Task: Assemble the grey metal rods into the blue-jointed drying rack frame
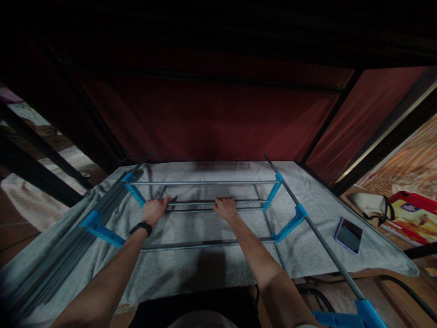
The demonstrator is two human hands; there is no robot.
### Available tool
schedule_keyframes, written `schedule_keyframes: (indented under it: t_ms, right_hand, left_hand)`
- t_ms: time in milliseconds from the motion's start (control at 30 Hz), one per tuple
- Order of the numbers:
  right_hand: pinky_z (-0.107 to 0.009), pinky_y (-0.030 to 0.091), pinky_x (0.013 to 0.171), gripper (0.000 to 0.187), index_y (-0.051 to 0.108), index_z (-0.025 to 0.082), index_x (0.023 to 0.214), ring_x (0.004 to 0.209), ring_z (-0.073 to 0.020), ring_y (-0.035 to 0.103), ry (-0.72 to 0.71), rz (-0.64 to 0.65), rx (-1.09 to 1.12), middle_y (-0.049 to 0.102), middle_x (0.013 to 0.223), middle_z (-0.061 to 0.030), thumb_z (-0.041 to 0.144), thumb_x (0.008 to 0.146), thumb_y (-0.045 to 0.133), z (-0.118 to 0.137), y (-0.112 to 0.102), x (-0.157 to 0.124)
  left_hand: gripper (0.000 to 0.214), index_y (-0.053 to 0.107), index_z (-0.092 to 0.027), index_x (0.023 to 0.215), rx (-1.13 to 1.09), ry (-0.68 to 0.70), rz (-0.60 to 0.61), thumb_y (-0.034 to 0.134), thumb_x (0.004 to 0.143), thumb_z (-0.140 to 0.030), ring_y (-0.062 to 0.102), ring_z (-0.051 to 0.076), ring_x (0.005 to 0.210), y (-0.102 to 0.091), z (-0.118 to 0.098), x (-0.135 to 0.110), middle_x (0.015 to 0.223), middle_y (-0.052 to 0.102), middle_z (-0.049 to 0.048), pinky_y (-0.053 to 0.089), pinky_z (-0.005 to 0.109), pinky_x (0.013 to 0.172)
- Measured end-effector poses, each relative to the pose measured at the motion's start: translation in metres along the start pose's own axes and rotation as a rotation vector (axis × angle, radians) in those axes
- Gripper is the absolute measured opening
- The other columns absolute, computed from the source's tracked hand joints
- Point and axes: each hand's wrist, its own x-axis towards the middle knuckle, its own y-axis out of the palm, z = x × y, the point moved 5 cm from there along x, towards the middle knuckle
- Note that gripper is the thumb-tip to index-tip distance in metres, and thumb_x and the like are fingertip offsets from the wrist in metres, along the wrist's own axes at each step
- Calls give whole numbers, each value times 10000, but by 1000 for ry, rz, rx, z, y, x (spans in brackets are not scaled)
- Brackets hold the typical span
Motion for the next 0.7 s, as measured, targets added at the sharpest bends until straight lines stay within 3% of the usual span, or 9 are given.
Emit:
schedule_keyframes:
  t_ms: [433, 700]
  right_hand:
    - [-321, 463, 863, 278, 694, 229, 1076, 1014, -220, 708, -22, -39, -9, 762, 1091, -99, 312, 983, 445, -1, 7, -1]
    - [-321, 415, 909, 251, 669, 208, 1053, 1035, -211, 670, -100, -162, -4, 747, 1089, -86, 238, 971, 434, -3, 13, -5]
  left_hand:
    - [655, 774, -130, 915, -44, -51, 6, 222, 1041, -459, 724, 277, 940, -1, -2, -2, 887, 765, 179, 456, 353, 893]
    - [626, 757, -126, 849, -120, 30, -136, 245, 1055, -420, 703, 282, 917, -2, -3, -11, 852, 742, 183, 442, 367, 876]
